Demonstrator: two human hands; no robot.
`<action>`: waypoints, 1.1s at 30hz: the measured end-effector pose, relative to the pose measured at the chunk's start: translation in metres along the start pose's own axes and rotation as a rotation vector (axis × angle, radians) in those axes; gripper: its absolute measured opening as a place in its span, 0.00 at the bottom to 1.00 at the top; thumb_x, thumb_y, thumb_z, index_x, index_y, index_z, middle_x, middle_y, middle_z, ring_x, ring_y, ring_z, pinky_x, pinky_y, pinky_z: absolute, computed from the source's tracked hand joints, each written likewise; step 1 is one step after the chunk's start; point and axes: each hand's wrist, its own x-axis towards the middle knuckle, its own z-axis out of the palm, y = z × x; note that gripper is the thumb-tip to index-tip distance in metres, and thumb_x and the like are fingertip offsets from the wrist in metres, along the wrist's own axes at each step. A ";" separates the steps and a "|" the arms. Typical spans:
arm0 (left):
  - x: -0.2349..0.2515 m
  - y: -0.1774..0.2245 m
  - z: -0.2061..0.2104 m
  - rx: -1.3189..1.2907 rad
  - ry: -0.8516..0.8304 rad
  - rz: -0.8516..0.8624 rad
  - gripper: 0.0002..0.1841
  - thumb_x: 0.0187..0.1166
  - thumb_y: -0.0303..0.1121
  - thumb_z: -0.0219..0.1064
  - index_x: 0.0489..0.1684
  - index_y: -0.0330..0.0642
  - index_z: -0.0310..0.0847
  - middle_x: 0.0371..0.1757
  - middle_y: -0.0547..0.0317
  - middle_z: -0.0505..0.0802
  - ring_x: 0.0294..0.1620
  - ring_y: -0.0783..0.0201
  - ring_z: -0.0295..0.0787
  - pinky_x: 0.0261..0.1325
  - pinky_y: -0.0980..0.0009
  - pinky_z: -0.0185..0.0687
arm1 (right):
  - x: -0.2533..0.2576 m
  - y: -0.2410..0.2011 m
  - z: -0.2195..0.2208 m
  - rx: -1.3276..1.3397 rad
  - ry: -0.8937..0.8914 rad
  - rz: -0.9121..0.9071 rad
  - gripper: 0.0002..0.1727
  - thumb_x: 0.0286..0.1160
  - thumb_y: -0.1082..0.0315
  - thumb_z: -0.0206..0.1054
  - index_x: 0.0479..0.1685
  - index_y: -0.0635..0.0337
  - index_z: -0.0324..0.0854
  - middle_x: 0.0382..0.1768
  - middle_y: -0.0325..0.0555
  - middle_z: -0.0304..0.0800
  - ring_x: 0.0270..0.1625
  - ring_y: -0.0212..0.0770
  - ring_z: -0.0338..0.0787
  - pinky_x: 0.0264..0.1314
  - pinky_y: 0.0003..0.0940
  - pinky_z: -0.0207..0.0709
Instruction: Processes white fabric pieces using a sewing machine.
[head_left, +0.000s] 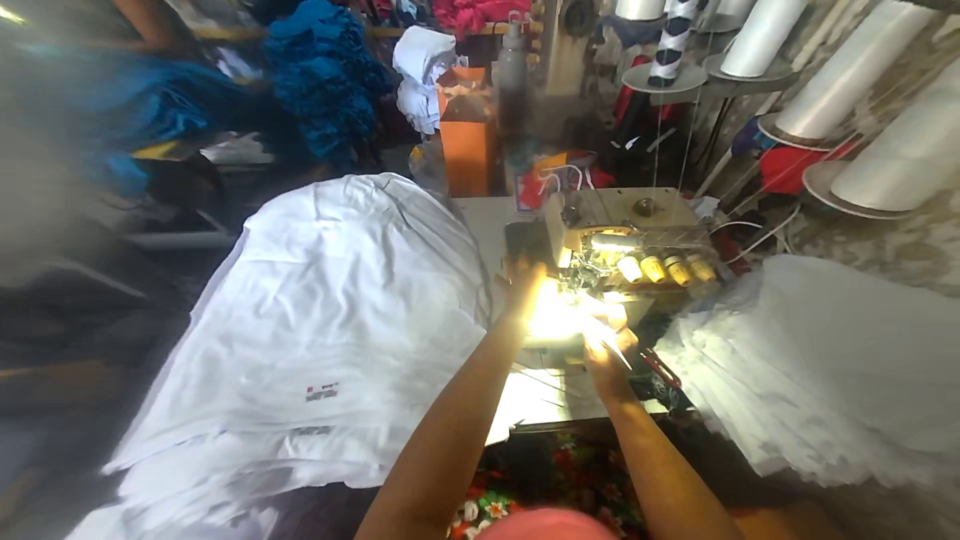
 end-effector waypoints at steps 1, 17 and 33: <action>0.001 0.004 -0.003 0.041 -0.030 -0.013 0.19 0.84 0.32 0.62 0.71 0.36 0.80 0.95 0.40 0.54 0.96 0.34 0.27 0.83 0.21 0.22 | 0.001 -0.002 0.000 -0.014 0.000 0.008 0.09 0.72 0.76 0.64 0.45 0.71 0.85 0.40 0.46 0.95 0.46 0.23 0.91 0.55 0.17 0.81; 0.001 0.005 0.006 0.150 -0.007 -0.057 0.17 0.87 0.33 0.58 0.69 0.44 0.83 0.97 0.48 0.51 0.97 0.38 0.26 0.86 0.25 0.21 | 0.004 -0.004 0.002 -0.066 -0.004 0.028 0.11 0.73 0.75 0.65 0.47 0.73 0.87 0.39 0.50 0.95 0.44 0.25 0.92 0.55 0.19 0.81; 0.001 0.007 -0.001 0.055 -0.062 -0.067 0.17 0.87 0.33 0.58 0.69 0.46 0.85 0.98 0.50 0.46 0.97 0.38 0.19 0.83 0.23 0.10 | 0.004 -0.007 0.002 -0.030 0.006 0.045 0.10 0.73 0.77 0.65 0.47 0.75 0.87 0.40 0.50 0.95 0.46 0.24 0.92 0.57 0.18 0.80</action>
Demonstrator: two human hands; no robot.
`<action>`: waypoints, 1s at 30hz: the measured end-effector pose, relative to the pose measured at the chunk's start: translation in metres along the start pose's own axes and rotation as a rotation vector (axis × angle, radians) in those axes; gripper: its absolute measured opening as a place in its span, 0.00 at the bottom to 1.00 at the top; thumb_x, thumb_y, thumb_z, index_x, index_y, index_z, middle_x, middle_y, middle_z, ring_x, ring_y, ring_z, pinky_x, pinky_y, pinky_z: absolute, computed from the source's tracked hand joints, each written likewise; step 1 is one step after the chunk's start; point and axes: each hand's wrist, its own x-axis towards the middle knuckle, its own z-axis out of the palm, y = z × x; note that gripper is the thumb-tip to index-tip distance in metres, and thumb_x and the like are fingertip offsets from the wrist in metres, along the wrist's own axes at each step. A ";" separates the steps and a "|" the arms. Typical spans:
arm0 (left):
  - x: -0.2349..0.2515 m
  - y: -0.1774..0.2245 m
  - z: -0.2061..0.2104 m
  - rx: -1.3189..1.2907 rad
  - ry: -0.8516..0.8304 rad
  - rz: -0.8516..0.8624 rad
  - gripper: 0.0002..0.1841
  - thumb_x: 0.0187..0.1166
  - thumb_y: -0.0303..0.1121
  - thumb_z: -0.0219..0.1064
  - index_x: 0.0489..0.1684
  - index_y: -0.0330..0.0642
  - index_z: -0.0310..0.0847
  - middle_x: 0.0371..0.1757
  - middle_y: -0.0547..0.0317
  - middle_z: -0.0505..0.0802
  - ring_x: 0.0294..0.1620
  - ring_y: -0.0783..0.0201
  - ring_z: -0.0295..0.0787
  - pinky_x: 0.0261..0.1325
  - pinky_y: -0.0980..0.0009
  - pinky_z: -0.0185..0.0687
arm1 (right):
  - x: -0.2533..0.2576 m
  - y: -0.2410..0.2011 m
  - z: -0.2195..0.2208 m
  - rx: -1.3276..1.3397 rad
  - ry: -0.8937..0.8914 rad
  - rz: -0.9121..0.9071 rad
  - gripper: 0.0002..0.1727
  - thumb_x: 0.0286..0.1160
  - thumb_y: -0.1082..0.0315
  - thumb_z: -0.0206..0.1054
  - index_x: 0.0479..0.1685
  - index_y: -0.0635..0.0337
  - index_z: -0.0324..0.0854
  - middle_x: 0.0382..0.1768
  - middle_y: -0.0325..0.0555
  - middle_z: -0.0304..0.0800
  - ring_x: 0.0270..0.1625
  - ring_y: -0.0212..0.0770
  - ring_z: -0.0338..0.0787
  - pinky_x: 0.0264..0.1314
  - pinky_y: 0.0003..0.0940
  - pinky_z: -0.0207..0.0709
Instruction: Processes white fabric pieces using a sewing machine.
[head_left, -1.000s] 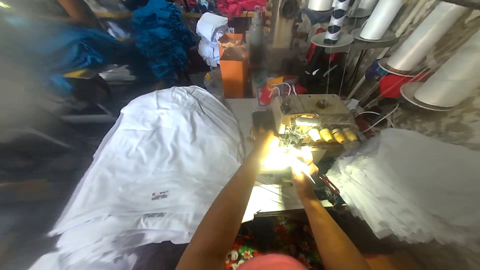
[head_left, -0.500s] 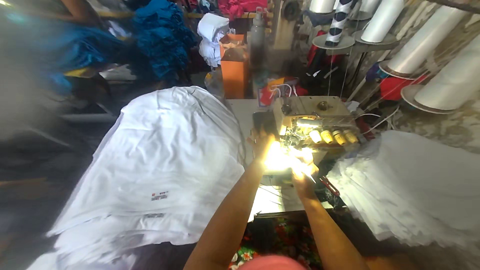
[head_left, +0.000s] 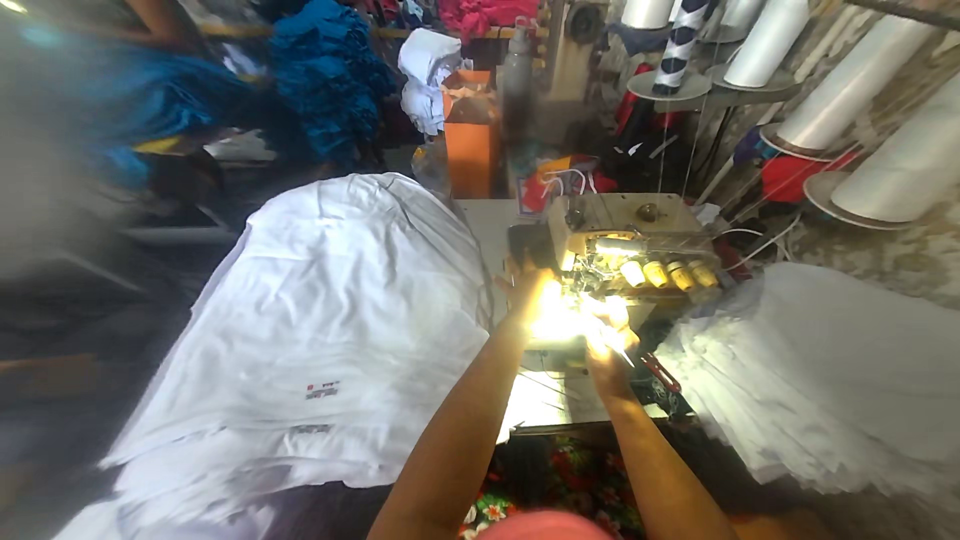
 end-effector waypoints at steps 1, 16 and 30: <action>0.000 -0.001 0.001 -0.001 0.007 0.005 0.16 0.87 0.33 0.59 0.68 0.46 0.85 0.98 0.49 0.46 0.97 0.38 0.20 0.83 0.23 0.10 | 0.000 0.001 0.000 0.010 0.005 -0.007 0.10 0.73 0.77 0.65 0.46 0.74 0.87 0.39 0.48 0.95 0.45 0.23 0.91 0.56 0.17 0.81; -0.001 0.000 0.000 0.033 -0.005 0.014 0.17 0.86 0.32 0.58 0.68 0.47 0.86 0.98 0.52 0.47 0.96 0.37 0.19 0.84 0.24 0.12 | 0.002 0.000 0.001 0.011 -0.007 0.017 0.11 0.74 0.76 0.65 0.49 0.75 0.87 0.39 0.49 0.95 0.45 0.23 0.92 0.56 0.18 0.81; -0.001 -0.001 0.000 0.022 -0.004 0.021 0.16 0.86 0.32 0.59 0.67 0.48 0.86 0.98 0.50 0.46 0.96 0.37 0.19 0.84 0.24 0.13 | 0.001 0.002 0.004 0.060 0.007 0.064 0.11 0.74 0.76 0.64 0.48 0.77 0.86 0.40 0.49 0.94 0.43 0.21 0.91 0.54 0.17 0.82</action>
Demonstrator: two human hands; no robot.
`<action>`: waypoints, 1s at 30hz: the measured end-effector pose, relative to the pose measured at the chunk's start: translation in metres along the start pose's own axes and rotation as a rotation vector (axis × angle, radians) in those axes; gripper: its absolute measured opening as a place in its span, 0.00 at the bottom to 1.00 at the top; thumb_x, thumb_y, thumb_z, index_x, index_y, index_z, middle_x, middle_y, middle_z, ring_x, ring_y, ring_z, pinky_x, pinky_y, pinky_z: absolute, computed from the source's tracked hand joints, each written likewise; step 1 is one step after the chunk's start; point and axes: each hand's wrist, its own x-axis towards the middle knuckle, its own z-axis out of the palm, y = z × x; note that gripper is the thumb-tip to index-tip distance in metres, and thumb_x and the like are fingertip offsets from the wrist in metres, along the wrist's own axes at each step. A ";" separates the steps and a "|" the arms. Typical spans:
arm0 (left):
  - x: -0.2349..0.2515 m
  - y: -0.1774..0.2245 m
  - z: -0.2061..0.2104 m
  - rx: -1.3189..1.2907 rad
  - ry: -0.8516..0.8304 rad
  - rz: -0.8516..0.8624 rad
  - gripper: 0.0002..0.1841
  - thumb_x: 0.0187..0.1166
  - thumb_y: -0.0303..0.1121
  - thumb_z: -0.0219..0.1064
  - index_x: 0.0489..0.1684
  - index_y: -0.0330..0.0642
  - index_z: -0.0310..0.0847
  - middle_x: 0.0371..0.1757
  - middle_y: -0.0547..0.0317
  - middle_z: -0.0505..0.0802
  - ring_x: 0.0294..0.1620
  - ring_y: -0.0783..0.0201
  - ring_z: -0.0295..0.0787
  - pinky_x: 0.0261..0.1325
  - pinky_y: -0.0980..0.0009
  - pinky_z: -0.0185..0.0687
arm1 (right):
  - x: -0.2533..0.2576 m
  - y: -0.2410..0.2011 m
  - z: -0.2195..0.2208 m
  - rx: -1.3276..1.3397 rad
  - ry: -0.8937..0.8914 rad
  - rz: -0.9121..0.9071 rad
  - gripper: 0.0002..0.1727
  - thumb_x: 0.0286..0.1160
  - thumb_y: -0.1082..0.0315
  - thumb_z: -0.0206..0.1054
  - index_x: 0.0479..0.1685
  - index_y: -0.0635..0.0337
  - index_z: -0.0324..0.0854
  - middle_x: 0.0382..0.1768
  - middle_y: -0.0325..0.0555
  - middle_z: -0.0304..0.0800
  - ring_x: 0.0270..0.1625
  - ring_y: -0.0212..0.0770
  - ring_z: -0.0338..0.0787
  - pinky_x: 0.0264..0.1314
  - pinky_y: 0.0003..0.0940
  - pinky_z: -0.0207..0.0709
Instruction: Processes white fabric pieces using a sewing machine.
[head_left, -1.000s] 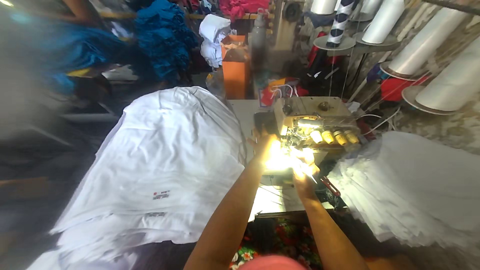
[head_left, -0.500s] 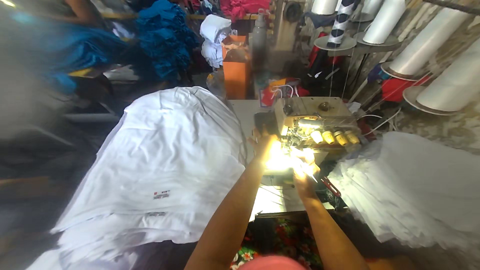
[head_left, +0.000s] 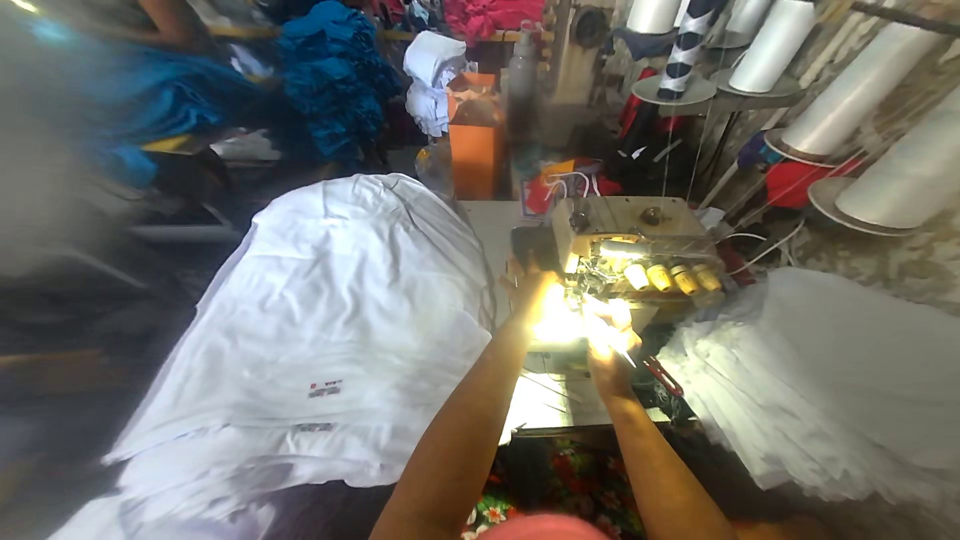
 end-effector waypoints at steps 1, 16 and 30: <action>0.001 -0.001 0.000 0.000 0.000 0.003 0.16 0.86 0.32 0.59 0.67 0.47 0.87 0.98 0.50 0.46 0.96 0.36 0.19 0.84 0.24 0.14 | 0.000 0.000 0.000 0.007 0.001 0.002 0.11 0.74 0.77 0.64 0.48 0.77 0.86 0.40 0.49 0.94 0.43 0.21 0.91 0.54 0.16 0.82; 0.000 0.008 -0.005 0.010 -0.050 -0.044 0.17 0.87 0.34 0.59 0.70 0.42 0.82 0.98 0.51 0.43 0.96 0.36 0.19 0.82 0.21 0.16 | 0.002 -0.003 0.002 0.086 0.001 0.065 0.09 0.74 0.77 0.64 0.44 0.75 0.85 0.39 0.44 0.92 0.43 0.19 0.90 0.54 0.17 0.82; 0.004 0.006 0.002 0.054 -0.016 -0.039 0.19 0.88 0.36 0.57 0.73 0.46 0.81 0.98 0.53 0.46 0.96 0.37 0.19 0.84 0.24 0.14 | 0.003 -0.011 -0.001 0.069 0.004 0.121 0.11 0.74 0.77 0.68 0.50 0.75 0.86 0.39 0.44 0.94 0.41 0.17 0.90 0.52 0.14 0.82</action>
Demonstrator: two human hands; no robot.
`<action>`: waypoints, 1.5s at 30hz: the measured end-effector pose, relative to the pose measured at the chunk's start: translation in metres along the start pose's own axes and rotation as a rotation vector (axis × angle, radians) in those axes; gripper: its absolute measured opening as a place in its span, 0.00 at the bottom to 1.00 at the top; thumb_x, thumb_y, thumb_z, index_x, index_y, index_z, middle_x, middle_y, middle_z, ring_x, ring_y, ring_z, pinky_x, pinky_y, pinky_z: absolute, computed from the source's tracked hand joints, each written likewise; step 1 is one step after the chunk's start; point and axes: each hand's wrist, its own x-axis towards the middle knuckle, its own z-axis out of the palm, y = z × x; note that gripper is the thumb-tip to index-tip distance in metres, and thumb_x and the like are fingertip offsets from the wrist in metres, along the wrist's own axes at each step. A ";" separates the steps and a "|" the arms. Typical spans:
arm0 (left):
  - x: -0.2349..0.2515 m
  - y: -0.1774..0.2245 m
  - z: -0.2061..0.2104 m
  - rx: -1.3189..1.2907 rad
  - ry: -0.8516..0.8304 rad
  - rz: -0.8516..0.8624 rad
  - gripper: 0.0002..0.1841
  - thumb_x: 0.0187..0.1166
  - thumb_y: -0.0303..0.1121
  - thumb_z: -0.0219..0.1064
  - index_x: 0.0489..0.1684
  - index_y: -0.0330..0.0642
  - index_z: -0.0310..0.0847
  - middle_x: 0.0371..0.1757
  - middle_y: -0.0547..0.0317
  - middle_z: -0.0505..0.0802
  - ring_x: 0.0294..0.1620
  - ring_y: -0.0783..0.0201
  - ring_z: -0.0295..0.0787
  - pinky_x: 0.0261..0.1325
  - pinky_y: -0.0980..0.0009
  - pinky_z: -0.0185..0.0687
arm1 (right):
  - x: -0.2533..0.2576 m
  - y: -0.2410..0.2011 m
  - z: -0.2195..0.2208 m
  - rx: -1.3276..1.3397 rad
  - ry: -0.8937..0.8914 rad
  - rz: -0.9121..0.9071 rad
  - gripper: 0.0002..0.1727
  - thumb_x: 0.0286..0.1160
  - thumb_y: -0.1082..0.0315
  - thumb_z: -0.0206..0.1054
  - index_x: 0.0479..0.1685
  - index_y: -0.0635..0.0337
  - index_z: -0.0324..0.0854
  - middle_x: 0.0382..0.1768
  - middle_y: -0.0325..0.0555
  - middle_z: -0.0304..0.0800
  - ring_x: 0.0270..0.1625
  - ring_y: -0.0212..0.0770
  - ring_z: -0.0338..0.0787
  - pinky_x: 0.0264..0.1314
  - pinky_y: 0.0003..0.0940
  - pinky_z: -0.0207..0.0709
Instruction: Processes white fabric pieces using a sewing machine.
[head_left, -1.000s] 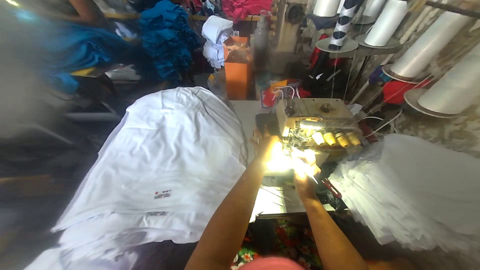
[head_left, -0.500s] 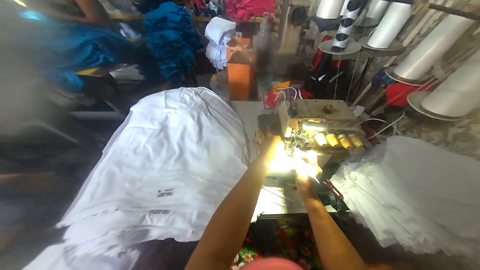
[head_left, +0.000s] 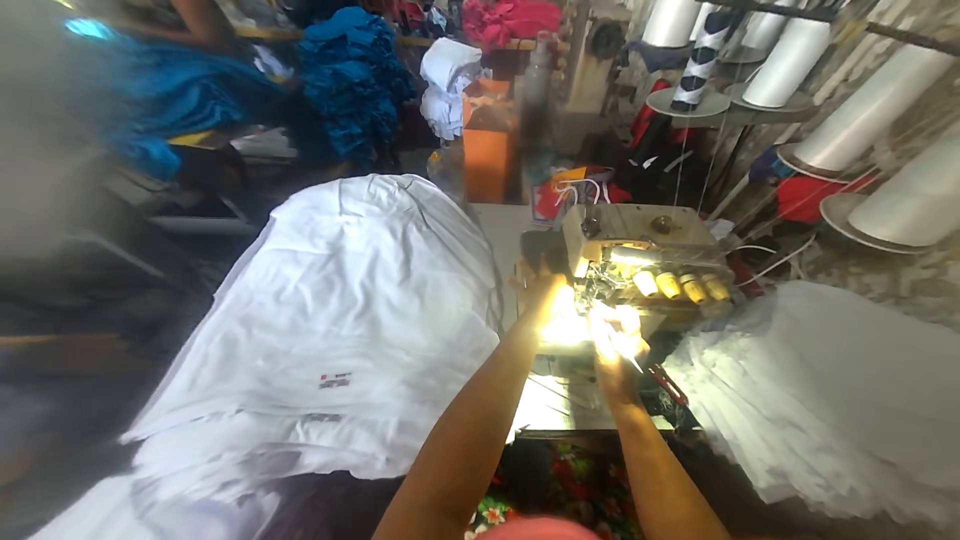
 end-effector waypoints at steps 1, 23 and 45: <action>0.000 -0.001 0.000 -0.011 0.004 0.002 0.19 0.88 0.36 0.57 0.73 0.46 0.82 0.98 0.54 0.46 0.97 0.37 0.20 0.85 0.24 0.14 | 0.000 0.001 0.000 -0.009 0.000 -0.015 0.11 0.74 0.76 0.67 0.50 0.75 0.86 0.39 0.44 0.94 0.41 0.17 0.90 0.52 0.13 0.82; 0.000 -0.008 0.001 -0.051 0.018 0.094 0.17 0.87 0.34 0.59 0.69 0.46 0.85 0.97 0.53 0.51 0.96 0.33 0.23 0.83 0.21 0.19 | 0.001 0.005 0.002 0.015 0.002 -0.041 0.08 0.73 0.77 0.69 0.45 0.74 0.86 0.44 0.47 0.94 0.47 0.21 0.91 0.55 0.17 0.83; 0.001 -0.011 0.003 -0.087 0.025 0.129 0.16 0.87 0.33 0.59 0.66 0.43 0.86 0.97 0.50 0.52 0.96 0.33 0.21 0.82 0.21 0.17 | 0.002 0.008 -0.002 -0.055 -0.060 -0.176 0.09 0.76 0.77 0.64 0.45 0.74 0.86 0.41 0.45 0.93 0.44 0.20 0.90 0.54 0.16 0.83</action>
